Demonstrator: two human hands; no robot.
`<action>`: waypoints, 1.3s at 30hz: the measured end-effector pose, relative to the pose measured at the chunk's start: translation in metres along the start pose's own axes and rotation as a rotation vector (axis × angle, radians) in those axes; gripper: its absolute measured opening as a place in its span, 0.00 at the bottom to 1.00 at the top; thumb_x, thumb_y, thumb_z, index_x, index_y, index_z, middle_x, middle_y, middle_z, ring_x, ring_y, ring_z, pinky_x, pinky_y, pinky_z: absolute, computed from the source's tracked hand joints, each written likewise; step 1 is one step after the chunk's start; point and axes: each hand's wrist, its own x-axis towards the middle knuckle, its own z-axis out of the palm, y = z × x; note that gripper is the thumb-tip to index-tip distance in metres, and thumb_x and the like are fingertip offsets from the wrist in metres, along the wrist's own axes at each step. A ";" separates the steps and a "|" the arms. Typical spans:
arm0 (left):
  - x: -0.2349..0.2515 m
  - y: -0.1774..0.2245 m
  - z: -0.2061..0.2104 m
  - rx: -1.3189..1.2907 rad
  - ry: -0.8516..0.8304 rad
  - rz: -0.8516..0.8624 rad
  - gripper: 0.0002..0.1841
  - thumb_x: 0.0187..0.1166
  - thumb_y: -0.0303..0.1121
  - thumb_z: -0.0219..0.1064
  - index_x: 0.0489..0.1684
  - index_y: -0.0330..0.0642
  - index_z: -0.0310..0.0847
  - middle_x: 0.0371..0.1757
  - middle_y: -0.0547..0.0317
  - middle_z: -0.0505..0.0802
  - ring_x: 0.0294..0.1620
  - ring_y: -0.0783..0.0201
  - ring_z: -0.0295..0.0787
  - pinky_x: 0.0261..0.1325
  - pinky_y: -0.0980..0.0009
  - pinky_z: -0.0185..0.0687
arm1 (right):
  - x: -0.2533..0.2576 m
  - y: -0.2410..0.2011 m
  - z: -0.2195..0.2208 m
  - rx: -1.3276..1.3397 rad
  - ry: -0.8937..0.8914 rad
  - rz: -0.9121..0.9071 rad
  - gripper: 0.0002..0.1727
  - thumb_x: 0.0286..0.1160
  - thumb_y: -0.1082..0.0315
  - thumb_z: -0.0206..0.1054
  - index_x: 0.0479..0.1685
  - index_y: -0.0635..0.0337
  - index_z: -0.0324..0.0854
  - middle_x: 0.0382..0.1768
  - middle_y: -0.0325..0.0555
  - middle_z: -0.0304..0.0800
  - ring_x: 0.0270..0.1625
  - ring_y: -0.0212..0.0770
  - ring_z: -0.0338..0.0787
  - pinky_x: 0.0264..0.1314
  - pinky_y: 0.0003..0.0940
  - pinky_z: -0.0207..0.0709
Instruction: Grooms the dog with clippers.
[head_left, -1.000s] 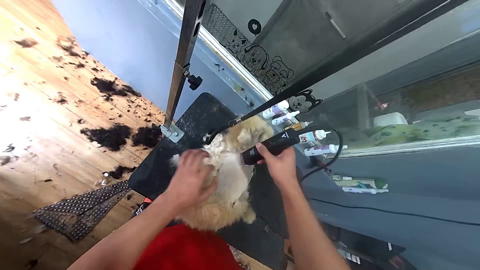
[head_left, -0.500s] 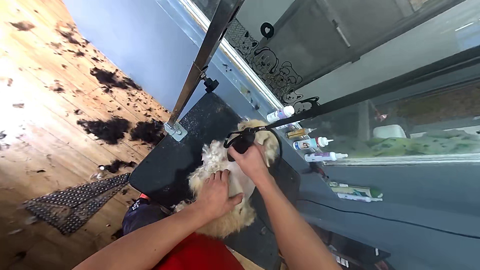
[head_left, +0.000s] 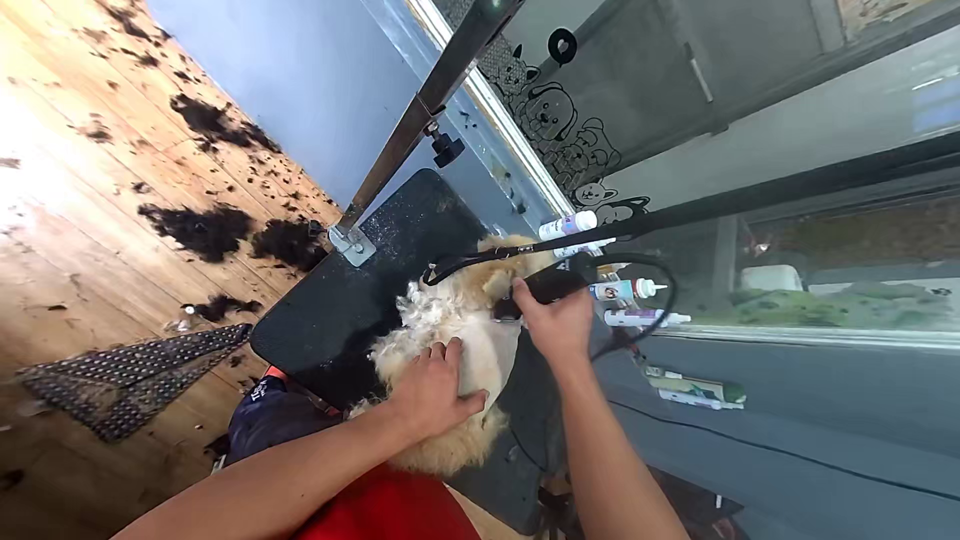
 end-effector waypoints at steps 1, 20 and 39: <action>-0.001 0.000 0.002 -0.013 -0.001 -0.002 0.54 0.67 0.78 0.56 0.87 0.42 0.60 0.68 0.43 0.85 0.68 0.45 0.83 0.68 0.48 0.81 | -0.002 -0.005 0.007 -0.041 -0.027 -0.003 0.25 0.59 0.47 0.81 0.47 0.55 0.86 0.37 0.40 0.94 0.43 0.36 0.94 0.51 0.49 0.89; -0.018 -0.014 0.016 -0.144 0.159 0.041 0.48 0.68 0.72 0.62 0.84 0.46 0.66 0.72 0.48 0.81 0.74 0.50 0.78 0.74 0.52 0.78 | -0.007 -0.049 0.078 -0.373 -0.321 0.039 0.39 0.63 0.47 0.77 0.71 0.63 0.74 0.41 0.53 0.92 0.45 0.53 0.94 0.48 0.60 0.86; -0.025 -0.032 0.020 -0.129 0.247 0.113 0.43 0.71 0.71 0.59 0.81 0.50 0.72 0.70 0.48 0.80 0.72 0.50 0.77 0.69 0.55 0.80 | -0.006 -0.063 0.090 -0.410 -0.489 -0.053 0.37 0.64 0.45 0.79 0.71 0.56 0.79 0.59 0.57 0.90 0.63 0.57 0.89 0.65 0.64 0.81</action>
